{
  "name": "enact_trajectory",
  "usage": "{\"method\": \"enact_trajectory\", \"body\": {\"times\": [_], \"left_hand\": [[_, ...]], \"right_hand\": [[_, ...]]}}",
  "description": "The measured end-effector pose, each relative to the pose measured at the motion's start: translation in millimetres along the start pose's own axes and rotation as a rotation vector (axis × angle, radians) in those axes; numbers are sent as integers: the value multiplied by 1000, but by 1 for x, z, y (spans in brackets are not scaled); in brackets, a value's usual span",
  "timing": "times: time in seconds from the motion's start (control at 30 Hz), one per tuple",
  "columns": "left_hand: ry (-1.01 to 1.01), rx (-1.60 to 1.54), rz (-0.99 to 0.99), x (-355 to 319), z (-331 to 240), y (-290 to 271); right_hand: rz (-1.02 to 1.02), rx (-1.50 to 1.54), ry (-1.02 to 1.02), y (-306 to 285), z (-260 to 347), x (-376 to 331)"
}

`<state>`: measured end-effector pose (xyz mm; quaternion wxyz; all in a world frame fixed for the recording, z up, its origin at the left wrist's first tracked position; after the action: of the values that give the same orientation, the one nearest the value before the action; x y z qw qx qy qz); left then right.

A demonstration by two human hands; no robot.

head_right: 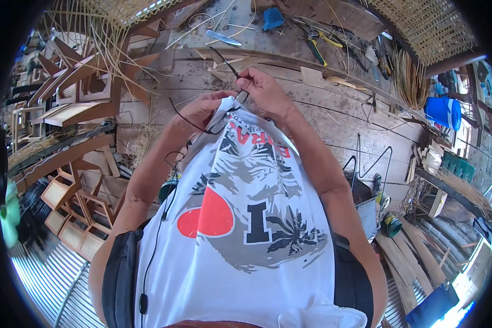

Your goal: Weaving rattan strips into the backrest of a wooden furniture frame.

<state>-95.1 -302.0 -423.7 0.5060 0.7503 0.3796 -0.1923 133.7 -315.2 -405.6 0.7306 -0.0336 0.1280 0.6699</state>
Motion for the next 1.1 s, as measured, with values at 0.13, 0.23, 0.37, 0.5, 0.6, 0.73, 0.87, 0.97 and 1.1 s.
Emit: {"method": "enact_trajectory", "body": {"times": [0.13,0.23,0.37,0.5,0.6,0.73,0.87,0.97,1.1], "left_hand": [[-50,8,163,22,-7,20],[-1,14,117,40,1,23],[18,-21,-66,37,9,12],[-84,-56,-97,-7,21,19],[-40,-103,39,-29,13,16],[-154,48,178,-21,-1,9],[-166,89,260,-16,-17,-47],[-58,17,181,1,-21,-35],[-7,-12,29,-9,-45,-31]], "right_hand": [[72,-17,8,-4,-7,10],[95,-32,-5,-11,-1,13],[175,-69,-19,-21,3,9],[62,-83,-109,-46,16,18],[46,-105,-88,-39,6,29],[112,-168,-79,-12,4,45],[128,-142,-63,38,17,53],[86,-154,-15,18,23,52],[-79,-93,-143,9,15,49]]}}
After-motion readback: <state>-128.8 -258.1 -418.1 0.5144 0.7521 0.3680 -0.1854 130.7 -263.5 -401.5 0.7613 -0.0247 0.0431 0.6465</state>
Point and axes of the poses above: each hand's wrist, its own x-axis towards the middle knuckle, its own y-axis out of the palm, z = x × y, the point moved 5 cm from there along x, towards the middle knuckle, and after that the axes turned 14 degrees about -z, right-handed, at the moved point
